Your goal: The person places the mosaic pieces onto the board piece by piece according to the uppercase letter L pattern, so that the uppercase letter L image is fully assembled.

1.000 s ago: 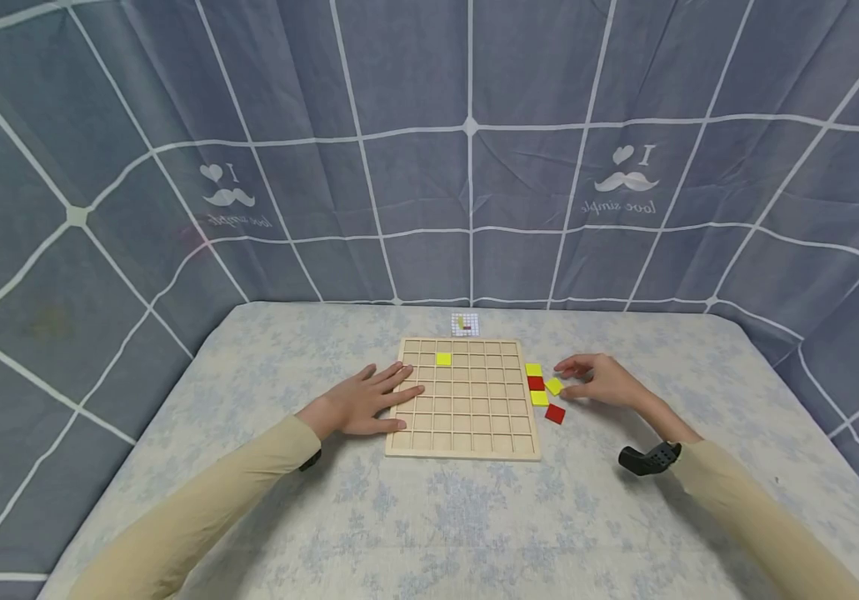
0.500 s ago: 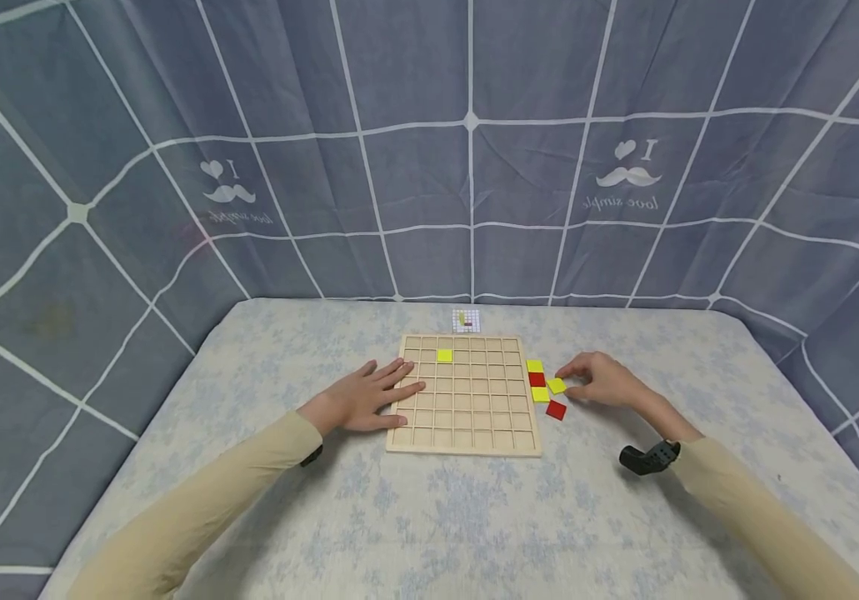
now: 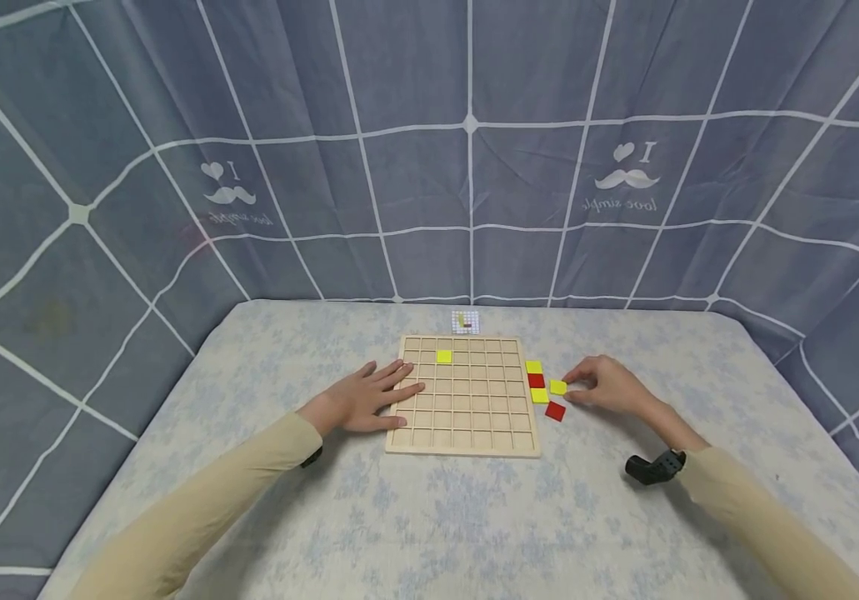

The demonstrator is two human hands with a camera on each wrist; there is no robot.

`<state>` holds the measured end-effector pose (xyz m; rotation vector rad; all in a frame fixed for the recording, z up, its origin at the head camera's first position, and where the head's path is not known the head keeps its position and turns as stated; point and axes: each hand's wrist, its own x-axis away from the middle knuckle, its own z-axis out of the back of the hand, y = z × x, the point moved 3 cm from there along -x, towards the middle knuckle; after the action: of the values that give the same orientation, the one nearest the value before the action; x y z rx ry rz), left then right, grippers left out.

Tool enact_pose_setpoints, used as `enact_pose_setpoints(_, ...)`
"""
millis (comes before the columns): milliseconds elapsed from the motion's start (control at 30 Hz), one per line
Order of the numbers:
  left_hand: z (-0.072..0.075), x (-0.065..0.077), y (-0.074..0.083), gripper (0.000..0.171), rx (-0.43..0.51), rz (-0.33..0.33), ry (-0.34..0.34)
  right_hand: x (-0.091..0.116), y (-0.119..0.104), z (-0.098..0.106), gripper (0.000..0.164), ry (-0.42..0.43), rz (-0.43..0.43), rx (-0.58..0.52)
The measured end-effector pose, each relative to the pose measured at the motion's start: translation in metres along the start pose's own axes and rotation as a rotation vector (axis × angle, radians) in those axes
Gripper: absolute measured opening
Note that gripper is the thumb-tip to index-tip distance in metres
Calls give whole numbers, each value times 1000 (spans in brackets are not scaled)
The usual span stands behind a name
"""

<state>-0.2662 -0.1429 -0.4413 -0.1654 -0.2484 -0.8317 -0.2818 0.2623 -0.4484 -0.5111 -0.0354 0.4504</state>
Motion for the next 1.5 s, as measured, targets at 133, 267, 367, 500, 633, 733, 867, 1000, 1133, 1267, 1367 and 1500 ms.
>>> enact_pose_setpoints(133,0,0,0,67,4,-2,1,2,-2,0,25,21,-6,23)
enact_pose_setpoints(267,1,0,-1,67,6,-7,14,2,-4,2,27,56,-42,48)
enact_pose_setpoints(367,1,-1,-1,67,7,-10,22,1,-6,4,27,76,-69,55)
enact_pose_setpoints(500,1,0,-2,67,19,-9,19,0,-7,5,28,99,-90,64)
enact_pose_setpoints(633,0,-1,-2,67,25,-9,19,-2,-10,6,29,125,-99,74)
enact_pose_setpoints(733,0,-2,-2,67,23,-9,25,-5,-13,8,27,146,-85,77)
enact_pose_setpoints(867,-1,-2,-2,67,38,-8,30,-10,-20,7,26,157,-55,75)
enact_pose_setpoints(1000,0,-1,-1,67,62,-10,39,-15,-28,3,26,148,-48,48)
enact_pose_setpoints(1133,-1,-2,-1,67,64,-11,36,-19,-38,-4,27,125,-46,30)
enact_pose_setpoints(1267,-5,-2,-1,67,70,-16,46,-25,-49,-9,26,129,-42,26)
enact_pose_setpoints(1367,-8,-2,-2,67,70,-11,46,-32,-59,-13,25,133,-27,17)
enact_pose_setpoints(1500,-10,-1,-4,67,65,1,40,-44,-72,-20,24,111,-2,-18)
